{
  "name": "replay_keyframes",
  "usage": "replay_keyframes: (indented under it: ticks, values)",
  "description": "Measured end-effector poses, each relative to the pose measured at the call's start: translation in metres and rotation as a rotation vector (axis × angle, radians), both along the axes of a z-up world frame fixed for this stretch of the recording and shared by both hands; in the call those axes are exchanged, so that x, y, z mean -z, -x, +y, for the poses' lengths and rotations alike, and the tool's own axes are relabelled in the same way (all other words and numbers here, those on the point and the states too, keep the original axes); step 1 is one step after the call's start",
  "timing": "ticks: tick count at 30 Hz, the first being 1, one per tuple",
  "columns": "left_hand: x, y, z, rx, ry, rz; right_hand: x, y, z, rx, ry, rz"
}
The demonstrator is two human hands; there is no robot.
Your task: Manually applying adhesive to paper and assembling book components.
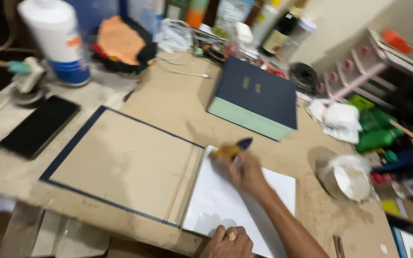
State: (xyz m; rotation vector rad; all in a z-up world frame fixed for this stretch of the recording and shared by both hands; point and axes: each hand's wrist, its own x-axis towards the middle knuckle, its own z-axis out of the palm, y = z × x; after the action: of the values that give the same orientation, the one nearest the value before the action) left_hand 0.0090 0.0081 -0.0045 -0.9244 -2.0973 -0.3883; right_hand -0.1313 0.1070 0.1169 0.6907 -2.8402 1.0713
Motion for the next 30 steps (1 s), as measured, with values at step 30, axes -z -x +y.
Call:
replay_keyframes:
  ticks: [30]
  values:
    - [-0.101, 0.026, -0.046, 0.284, 0.345, -0.630, -0.011, -0.167, 0.149, 1.159, -0.197, 0.194]
